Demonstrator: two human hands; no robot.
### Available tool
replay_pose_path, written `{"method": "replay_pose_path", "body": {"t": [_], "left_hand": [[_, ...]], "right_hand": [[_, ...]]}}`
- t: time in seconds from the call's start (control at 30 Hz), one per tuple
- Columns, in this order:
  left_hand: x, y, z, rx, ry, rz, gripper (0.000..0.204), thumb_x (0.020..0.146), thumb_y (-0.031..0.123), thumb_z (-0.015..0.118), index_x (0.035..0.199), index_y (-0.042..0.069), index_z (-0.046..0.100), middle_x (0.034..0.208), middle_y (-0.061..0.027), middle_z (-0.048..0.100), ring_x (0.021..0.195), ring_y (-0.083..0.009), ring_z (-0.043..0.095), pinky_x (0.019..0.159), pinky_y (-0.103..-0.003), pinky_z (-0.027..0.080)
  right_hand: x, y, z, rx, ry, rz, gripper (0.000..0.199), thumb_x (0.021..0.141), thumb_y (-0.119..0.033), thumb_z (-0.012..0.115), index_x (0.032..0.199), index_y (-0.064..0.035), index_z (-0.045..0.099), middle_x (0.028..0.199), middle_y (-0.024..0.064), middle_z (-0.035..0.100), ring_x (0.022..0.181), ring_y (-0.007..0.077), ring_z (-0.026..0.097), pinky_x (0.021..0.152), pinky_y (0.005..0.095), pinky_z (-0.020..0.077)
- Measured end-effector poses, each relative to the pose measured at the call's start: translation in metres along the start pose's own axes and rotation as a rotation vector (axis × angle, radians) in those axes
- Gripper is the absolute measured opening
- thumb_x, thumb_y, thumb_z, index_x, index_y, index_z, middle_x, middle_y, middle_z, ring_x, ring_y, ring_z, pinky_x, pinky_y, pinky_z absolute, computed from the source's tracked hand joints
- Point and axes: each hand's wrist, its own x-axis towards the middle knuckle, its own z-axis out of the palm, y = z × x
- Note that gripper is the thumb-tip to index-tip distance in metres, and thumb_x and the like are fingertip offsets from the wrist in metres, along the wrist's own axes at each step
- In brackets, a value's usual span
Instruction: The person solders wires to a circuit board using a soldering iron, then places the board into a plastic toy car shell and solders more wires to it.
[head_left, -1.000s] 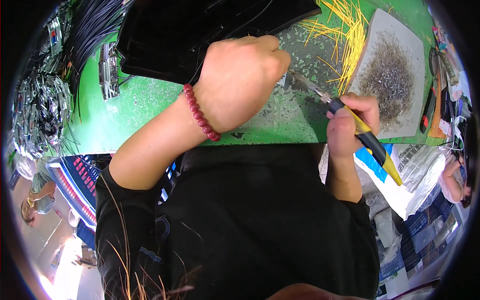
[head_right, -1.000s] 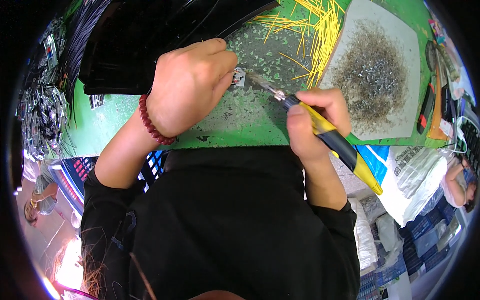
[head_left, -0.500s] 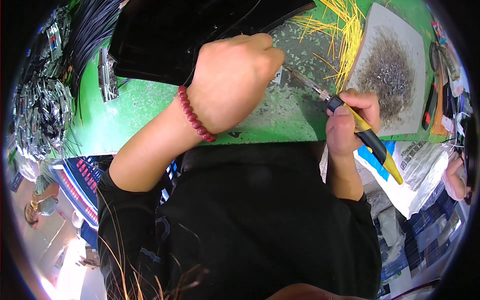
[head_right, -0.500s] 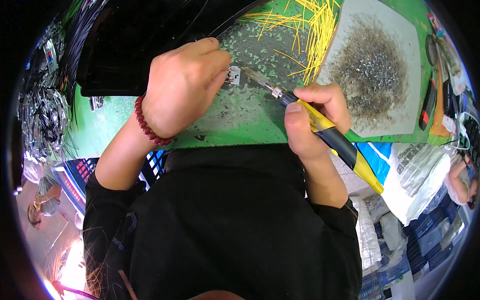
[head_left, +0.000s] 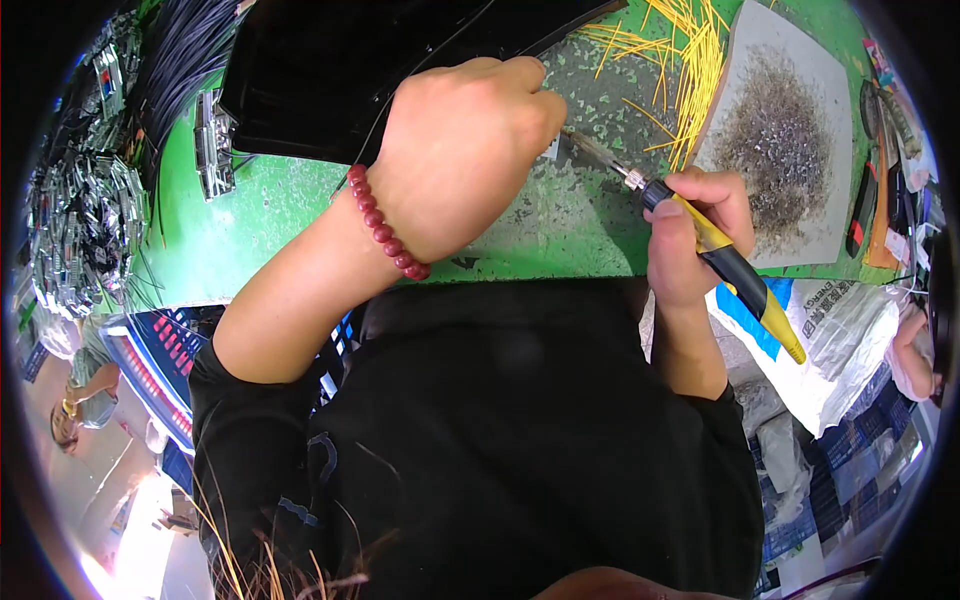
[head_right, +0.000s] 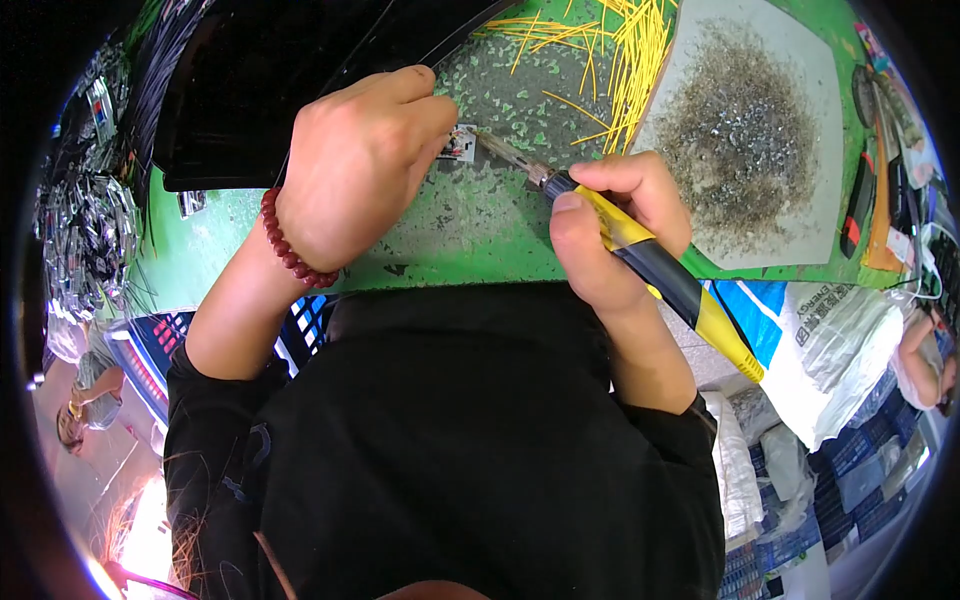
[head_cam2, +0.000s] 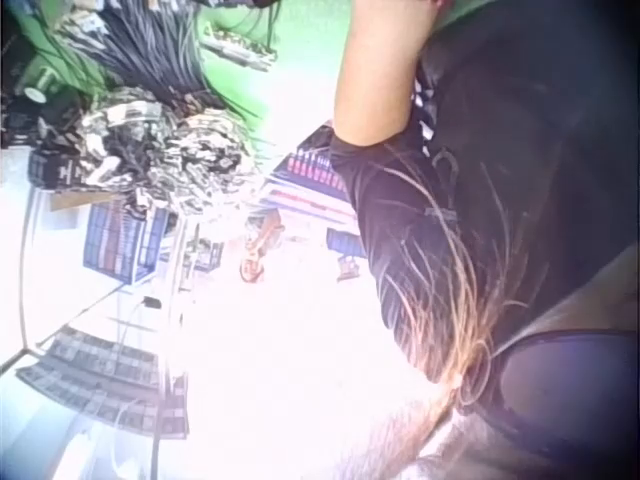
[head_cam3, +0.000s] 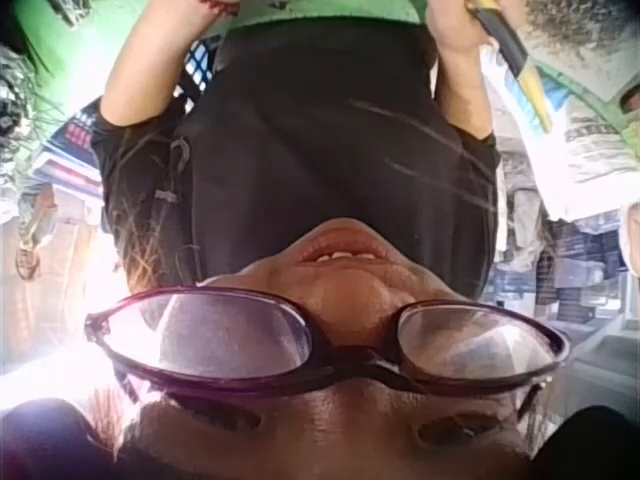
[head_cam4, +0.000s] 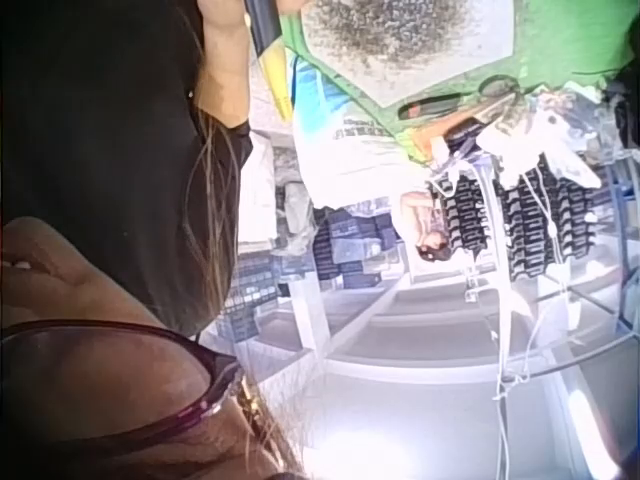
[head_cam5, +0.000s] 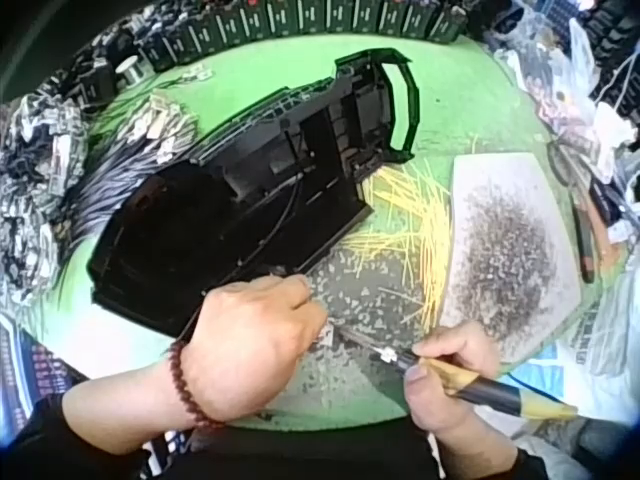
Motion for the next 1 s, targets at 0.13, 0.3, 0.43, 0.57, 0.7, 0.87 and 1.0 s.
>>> {"method": "replay_pose_path", "body": {"t": [0.13, 0.3, 0.43, 0.57, 0.7, 0.87, 1.0], "left_hand": [[-0.0016, -0.0007, 0.0029, 0.001, 0.019, 0.008, 0.013, 0.075, 0.006, 0.065, 0.069, 0.007, 0.053, 0.073, -0.0051, 0.052, 0.068, -0.0245, 0.059, 0.054, -0.035, 0.048], [-0.0024, -0.0012, 0.0028, -0.015, 0.023, 0.001, 0.013, 0.075, 0.006, 0.065, 0.069, 0.007, 0.054, 0.074, -0.0049, 0.053, 0.068, -0.0243, 0.059, 0.054, -0.035, 0.048], [-0.0029, -0.0014, 0.004, -0.024, 0.032, -0.002, 0.012, 0.075, 0.005, 0.065, 0.069, 0.006, 0.054, 0.074, -0.0049, 0.053, 0.068, -0.0242, 0.06, 0.054, -0.035, 0.048], [-0.0033, -0.002, 0.0032, -0.032, 0.02, -0.006, 0.011, 0.075, 0.005, 0.064, 0.07, 0.006, 0.054, 0.074, -0.0049, 0.053, 0.069, -0.0243, 0.06, 0.054, -0.035, 0.048], [-0.0034, -0.0014, 0.0019, -0.033, 0.006, -0.013, 0.011, 0.075, 0.006, 0.064, 0.07, 0.007, 0.055, 0.074, -0.005, 0.054, 0.069, -0.0246, 0.06, 0.055, -0.035, 0.048], [-0.0034, -0.0012, 0.0022, -0.028, 0.008, -0.014, 0.01, 0.076, 0.006, 0.064, 0.071, 0.007, 0.055, 0.074, -0.005, 0.054, 0.069, -0.0249, 0.06, 0.055, -0.035, 0.048], [-0.0035, -0.0005, 0.0027, -0.016, 0.009, -0.024, 0.01, 0.076, 0.006, 0.063, 0.071, 0.007, 0.055, 0.073, -0.0048, 0.054, 0.069, -0.025, 0.06, 0.055, -0.035, 0.048]], "right_hand": [[0.0011, -0.002, 0.0026, -0.051, 0.004, 0.021, 0.019, 0.079, -0.013, 0.071, 0.088, -0.0017, 0.059, 0.072, -0.0012, 0.056, 0.06, 0.0035, 0.049, 0.055, 0.0195, 0.0378], [0.0005, -0.0004, 0.0031, -0.065, 0.014, 0.007, 0.02, 0.079, -0.014, 0.072, 0.088, -0.0015, 0.059, 0.071, -0.0015, 0.056, 0.059, 0.0034, 0.048, 0.054, 0.0194, 0.0376], [0.0016, -0.0011, 0.0044, -0.072, 0.01, -0.006, 0.021, 0.079, -0.015, 0.072, 0.088, -0.0014, 0.059, 0.072, -0.0008, 0.057, 0.06, 0.0038, 0.049, 0.055, 0.0195, 0.0381], [0.0016, -0.0003, 0.0028, -0.1, -0.005, -0.017, 0.02, 0.079, -0.014, 0.072, 0.087, -0.0012, 0.06, 0.075, 0.0016, 0.058, 0.062, 0.0055, 0.05, 0.057, 0.0203, 0.0392], [-0.0018, 0.0054, 0.002, -0.052, 0.027, -0.071, 0.02, 0.079, -0.014, 0.071, 0.088, 0.0, 0.06, 0.079, 0.0043, 0.058, 0.065, 0.0078, 0.051, 0.06, 0.0215, 0.0405], [-0.002, 0.0076, 0.0006, 0.016, 0.051, -0.111, 0.023, 0.08, -0.014, 0.071, 0.09, 0.0019, 0.058, 0.081, 0.0061, 0.057, 0.067, 0.0098, 0.05, 0.063, 0.0232, 0.0402], [-0.0012, 0.0059, 0.0011, 0.054, 0.044, -0.118, 0.024, 0.08, -0.015, 0.071, 0.091, 0.0016, 0.057, 0.08, 0.0055, 0.057, 0.065, 0.0085, 0.048, 0.06, 0.0226, 0.0377]]}}
